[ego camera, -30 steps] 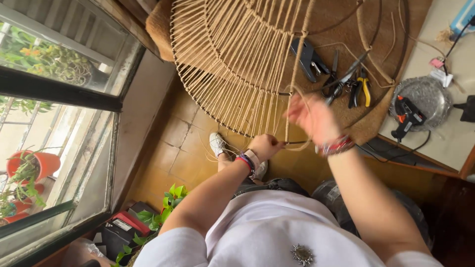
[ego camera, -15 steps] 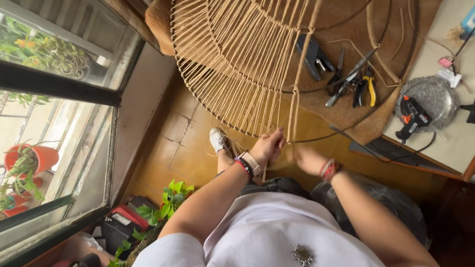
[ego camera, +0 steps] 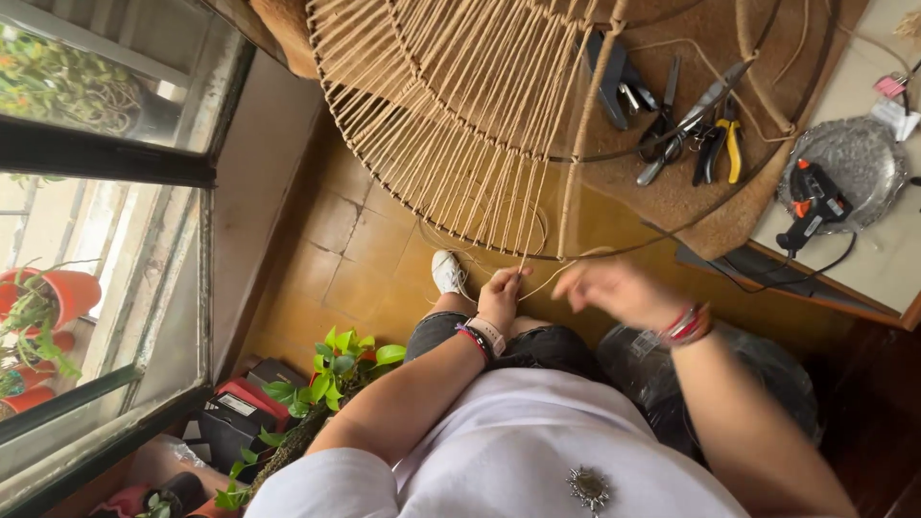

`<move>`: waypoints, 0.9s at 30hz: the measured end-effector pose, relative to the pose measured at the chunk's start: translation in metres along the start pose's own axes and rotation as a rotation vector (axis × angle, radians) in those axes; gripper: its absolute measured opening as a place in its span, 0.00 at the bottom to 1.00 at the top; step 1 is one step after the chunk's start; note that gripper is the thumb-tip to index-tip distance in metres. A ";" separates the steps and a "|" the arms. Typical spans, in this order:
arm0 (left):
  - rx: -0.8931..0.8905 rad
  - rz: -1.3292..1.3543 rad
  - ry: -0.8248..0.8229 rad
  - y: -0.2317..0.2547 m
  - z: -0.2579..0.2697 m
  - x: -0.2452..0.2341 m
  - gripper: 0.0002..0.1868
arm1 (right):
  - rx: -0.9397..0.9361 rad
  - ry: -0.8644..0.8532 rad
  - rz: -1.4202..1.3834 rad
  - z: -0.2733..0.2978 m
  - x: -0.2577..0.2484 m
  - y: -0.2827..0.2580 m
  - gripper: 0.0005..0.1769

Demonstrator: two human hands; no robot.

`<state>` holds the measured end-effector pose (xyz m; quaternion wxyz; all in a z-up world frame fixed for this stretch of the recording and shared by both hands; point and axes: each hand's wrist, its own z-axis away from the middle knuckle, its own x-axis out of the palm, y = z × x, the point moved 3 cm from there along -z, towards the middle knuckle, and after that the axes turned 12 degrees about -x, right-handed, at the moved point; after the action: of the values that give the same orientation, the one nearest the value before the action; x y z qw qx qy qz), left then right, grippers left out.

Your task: Weaving strands of rattan material through a circular frame to create a lampshade

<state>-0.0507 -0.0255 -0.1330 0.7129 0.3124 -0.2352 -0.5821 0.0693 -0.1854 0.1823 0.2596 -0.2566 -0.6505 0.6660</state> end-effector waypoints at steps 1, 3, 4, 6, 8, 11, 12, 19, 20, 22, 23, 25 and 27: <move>-0.007 0.000 -0.003 0.004 0.005 0.002 0.11 | 0.007 0.002 -0.002 0.020 0.009 0.031 0.14; -0.143 -0.007 -0.062 0.009 0.006 0.005 0.10 | 0.296 -0.237 0.494 0.058 0.028 0.107 0.12; -0.157 -0.011 -0.066 -0.005 0.000 0.010 0.10 | 0.308 -0.236 0.484 0.071 0.034 0.126 0.12; -0.188 0.093 -0.095 -0.029 -0.026 0.022 0.09 | 0.686 -0.430 0.736 0.098 0.036 0.177 0.24; -0.170 0.162 -0.147 -0.027 -0.033 0.025 0.10 | 0.609 -0.286 0.673 0.095 0.030 0.198 0.26; -0.141 0.223 -0.208 -0.011 -0.029 0.021 0.11 | 0.380 -0.063 0.518 0.070 0.027 0.195 0.25; -0.124 0.212 -0.220 -0.002 -0.028 0.019 0.11 | 0.228 0.024 0.432 0.057 0.025 0.187 0.25; -0.108 0.403 -0.400 0.001 -0.031 0.019 0.09 | 0.037 0.257 0.059 0.045 0.039 0.223 0.13; -0.066 0.422 -0.383 0.002 -0.031 0.020 0.09 | -0.003 0.084 0.163 0.049 0.049 0.230 0.11; -0.012 0.441 -0.364 -0.001 -0.033 0.022 0.09 | -0.054 -0.092 0.272 0.057 0.062 0.238 0.12; 0.035 0.435 -0.378 -0.003 -0.035 0.023 0.09 | -0.014 -0.195 0.463 0.062 0.066 0.241 0.10; 0.090 0.433 -0.393 -0.002 -0.038 0.023 0.09 | 0.022 -0.299 0.662 0.077 0.069 0.262 0.09; 0.266 0.351 -0.358 0.007 -0.035 0.018 0.08 | 0.191 -0.360 1.014 0.099 0.065 0.298 0.08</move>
<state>-0.0180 -0.0357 -0.1524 0.7029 0.2499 -0.4820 -0.4596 -0.0494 -0.2194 -0.1135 -0.1873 -0.3952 -0.4160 0.7973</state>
